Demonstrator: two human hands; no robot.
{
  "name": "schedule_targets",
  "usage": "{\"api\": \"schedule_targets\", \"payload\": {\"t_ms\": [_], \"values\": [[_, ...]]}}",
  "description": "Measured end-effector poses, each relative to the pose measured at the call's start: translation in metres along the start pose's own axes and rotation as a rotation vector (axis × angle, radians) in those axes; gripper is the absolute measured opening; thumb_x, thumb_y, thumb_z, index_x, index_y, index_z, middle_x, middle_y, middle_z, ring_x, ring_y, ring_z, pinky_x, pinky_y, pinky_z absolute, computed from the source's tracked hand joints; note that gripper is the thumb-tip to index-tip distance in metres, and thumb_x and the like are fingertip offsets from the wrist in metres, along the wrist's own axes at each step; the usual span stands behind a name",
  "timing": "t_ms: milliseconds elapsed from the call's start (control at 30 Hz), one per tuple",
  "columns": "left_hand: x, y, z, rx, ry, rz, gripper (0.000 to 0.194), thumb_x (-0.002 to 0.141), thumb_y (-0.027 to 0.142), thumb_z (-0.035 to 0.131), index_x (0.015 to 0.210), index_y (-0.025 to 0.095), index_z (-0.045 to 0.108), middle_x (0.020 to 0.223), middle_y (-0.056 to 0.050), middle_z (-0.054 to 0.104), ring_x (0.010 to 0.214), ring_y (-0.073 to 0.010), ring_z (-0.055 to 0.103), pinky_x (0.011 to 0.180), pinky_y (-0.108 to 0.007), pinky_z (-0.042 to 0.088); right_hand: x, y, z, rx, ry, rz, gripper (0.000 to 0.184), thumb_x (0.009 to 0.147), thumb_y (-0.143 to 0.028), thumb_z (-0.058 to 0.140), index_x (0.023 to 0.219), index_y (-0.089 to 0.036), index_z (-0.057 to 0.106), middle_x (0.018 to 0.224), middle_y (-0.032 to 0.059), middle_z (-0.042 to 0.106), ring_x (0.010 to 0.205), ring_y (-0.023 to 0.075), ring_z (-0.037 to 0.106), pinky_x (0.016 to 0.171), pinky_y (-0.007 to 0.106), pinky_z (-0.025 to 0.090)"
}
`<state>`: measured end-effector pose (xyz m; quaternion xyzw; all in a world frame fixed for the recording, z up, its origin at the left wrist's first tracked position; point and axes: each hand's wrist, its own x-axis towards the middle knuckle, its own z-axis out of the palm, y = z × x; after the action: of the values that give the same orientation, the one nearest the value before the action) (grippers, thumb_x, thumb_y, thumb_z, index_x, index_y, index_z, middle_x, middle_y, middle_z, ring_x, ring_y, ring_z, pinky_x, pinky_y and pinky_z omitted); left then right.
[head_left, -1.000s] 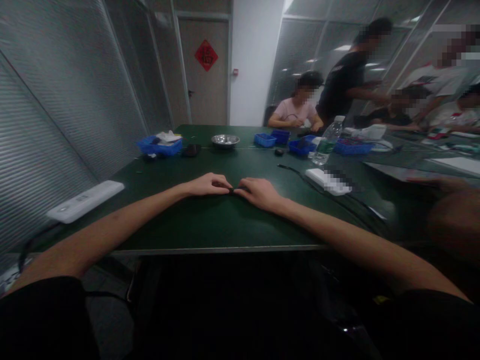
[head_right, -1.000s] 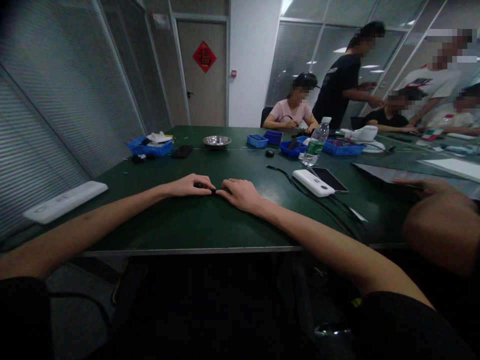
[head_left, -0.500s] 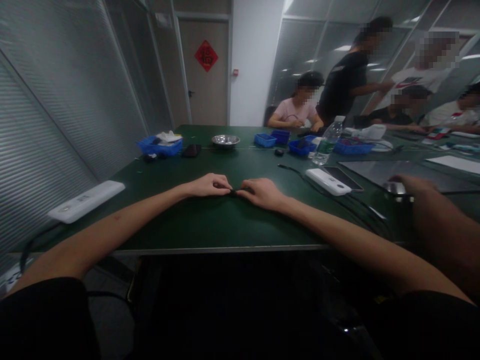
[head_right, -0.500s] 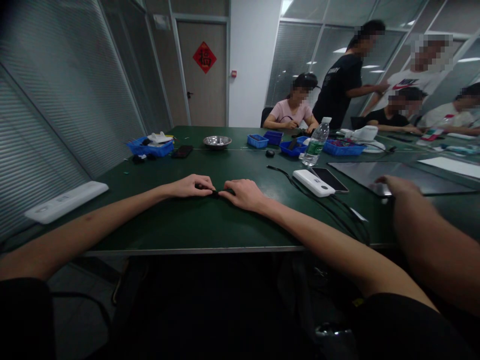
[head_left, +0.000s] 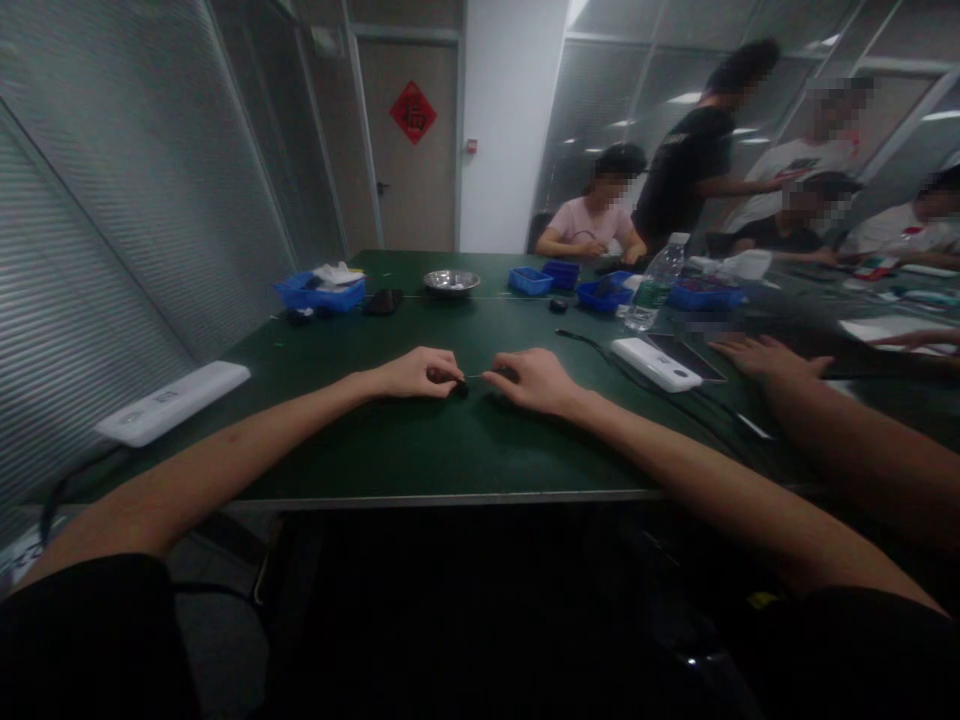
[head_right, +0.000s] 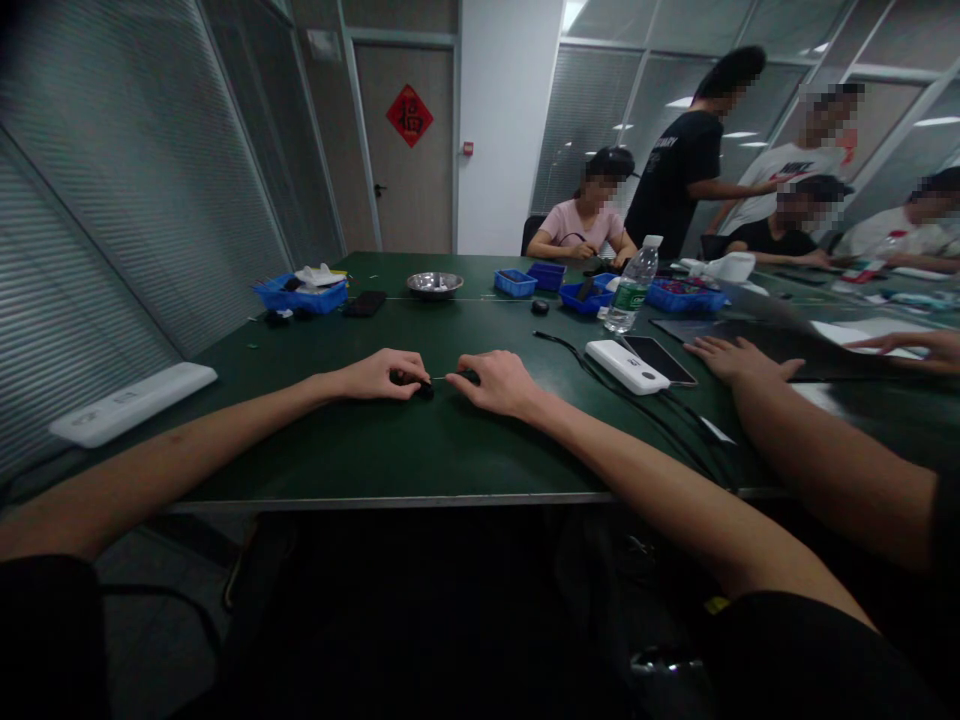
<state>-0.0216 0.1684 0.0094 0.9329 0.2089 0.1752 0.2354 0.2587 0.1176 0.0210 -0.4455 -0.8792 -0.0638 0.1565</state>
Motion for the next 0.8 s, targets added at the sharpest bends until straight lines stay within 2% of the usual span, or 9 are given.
{"api": "schedule_targets", "payload": {"t_ms": [200,333,433,567,667,800], "values": [[-0.002,0.005,0.005,0.234,0.04,0.153,0.028,0.094,0.028,0.062,0.117,0.021,0.076,0.108,-0.009,0.068,0.092,-0.0203,0.065,0.084,-0.032,0.051,0.002,0.009,0.001,-0.03,0.012,0.153,0.051,0.104,-0.061,0.04,0.105,-0.021,0.073,0.085,0.0079,0.074,0.078,0.022,0.066,0.067,0.029,0.034],[-0.002,0.008,0.007,0.313,0.037,0.201,0.027,0.096,0.032,0.062,0.117,0.021,0.075,0.109,-0.01,0.069,0.098,-0.0225,0.065,0.087,-0.034,0.052,0.001,0.012,0.004,-0.022,-0.004,0.175,0.053,0.104,-0.062,0.039,0.105,-0.022,0.073,0.087,0.0082,0.075,0.08,0.0222,0.067,0.068,0.029,0.035],[-0.001,0.005,0.007,0.302,0.05,0.177,0.028,0.098,0.034,0.06,0.118,0.02,0.074,0.111,-0.011,0.069,0.1,-0.0227,0.065,0.088,-0.034,0.052,0.001,0.011,0.005,-0.024,-0.007,0.159,0.052,0.104,-0.062,0.039,0.104,-0.022,0.072,0.085,0.0078,0.074,0.079,0.0219,0.066,0.067,0.029,0.034],[-0.005,-0.019,-0.006,0.29,0.104,0.023,0.031,0.098,0.039,0.059,0.117,0.02,0.074,0.112,-0.011,0.069,0.101,-0.0231,0.065,0.09,-0.035,0.051,0.001,0.008,0.004,0.001,-0.03,0.137,0.052,0.104,-0.062,0.039,0.104,-0.022,0.072,0.085,0.0075,0.074,0.076,0.0205,0.065,0.066,0.028,0.034],[-0.018,-0.052,-0.029,0.334,0.168,-0.197,0.038,0.096,0.046,0.059,0.12,0.02,0.073,0.115,-0.011,0.069,0.102,-0.0245,0.065,0.091,-0.036,0.05,0.001,0.006,0.002,0.021,-0.052,0.136,0.052,0.104,-0.061,0.039,0.104,-0.021,0.072,0.086,0.0076,0.074,0.076,0.0201,0.065,0.066,0.028,0.036],[-0.051,-0.1,-0.064,0.505,0.248,-0.526,0.042,0.094,0.046,0.057,0.121,0.018,0.073,0.124,-0.012,0.069,0.111,-0.0284,0.064,0.095,-0.038,0.048,0.001,0.004,0.001,0.027,-0.078,0.13,0.05,0.105,-0.06,0.041,0.106,-0.021,0.072,0.087,0.0075,0.074,0.077,0.0201,0.065,0.066,0.029,0.037]]}}
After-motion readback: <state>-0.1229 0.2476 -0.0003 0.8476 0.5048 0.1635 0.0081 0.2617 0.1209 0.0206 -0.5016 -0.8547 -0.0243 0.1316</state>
